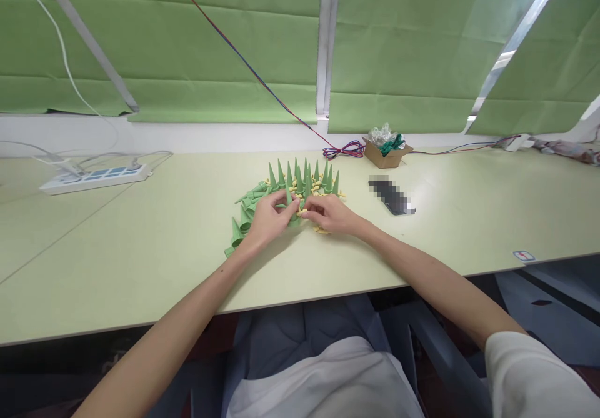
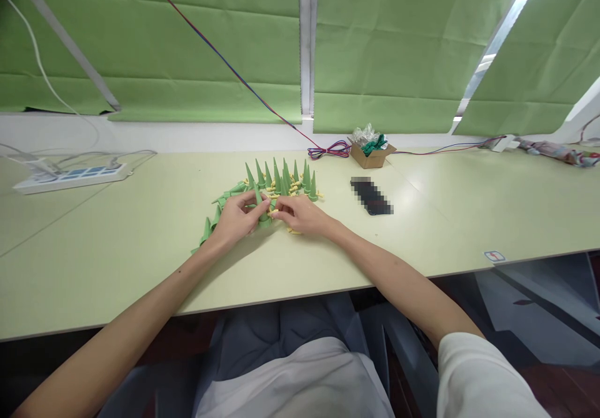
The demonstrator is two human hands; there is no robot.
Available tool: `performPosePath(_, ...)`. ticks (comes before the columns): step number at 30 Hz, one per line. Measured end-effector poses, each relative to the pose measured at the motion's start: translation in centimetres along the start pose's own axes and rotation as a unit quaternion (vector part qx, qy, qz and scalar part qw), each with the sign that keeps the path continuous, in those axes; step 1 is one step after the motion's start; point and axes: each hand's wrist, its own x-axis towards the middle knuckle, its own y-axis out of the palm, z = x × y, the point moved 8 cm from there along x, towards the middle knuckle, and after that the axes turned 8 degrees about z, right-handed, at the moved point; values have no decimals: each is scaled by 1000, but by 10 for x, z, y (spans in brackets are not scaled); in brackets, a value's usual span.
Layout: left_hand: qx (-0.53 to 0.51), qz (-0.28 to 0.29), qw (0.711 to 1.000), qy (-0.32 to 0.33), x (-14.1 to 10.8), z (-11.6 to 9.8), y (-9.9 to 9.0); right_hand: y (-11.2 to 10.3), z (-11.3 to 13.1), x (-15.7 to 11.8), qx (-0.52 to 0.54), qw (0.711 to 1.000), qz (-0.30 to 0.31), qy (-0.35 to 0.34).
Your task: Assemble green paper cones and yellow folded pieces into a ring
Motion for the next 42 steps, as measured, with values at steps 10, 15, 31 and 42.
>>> performPosePath(10, 4, 3, 1000, 15, -1, -7, 0, 1, -2, 1, -35, 999, 12, -6)
performPosePath(15, 2, 6, 1000, 9, 0, -5, 1, 3, -3, 2, -43, 999, 16, -6)
performPosePath(31, -4, 10, 1000, 0, -1, -4, 1, 4, -3, 2, -56, 998, 23, -2)
performPosePath(42, -4, 8, 1000, 3, 1, -1, 1, 4, -4, 1, -55, 998, 22, -2)
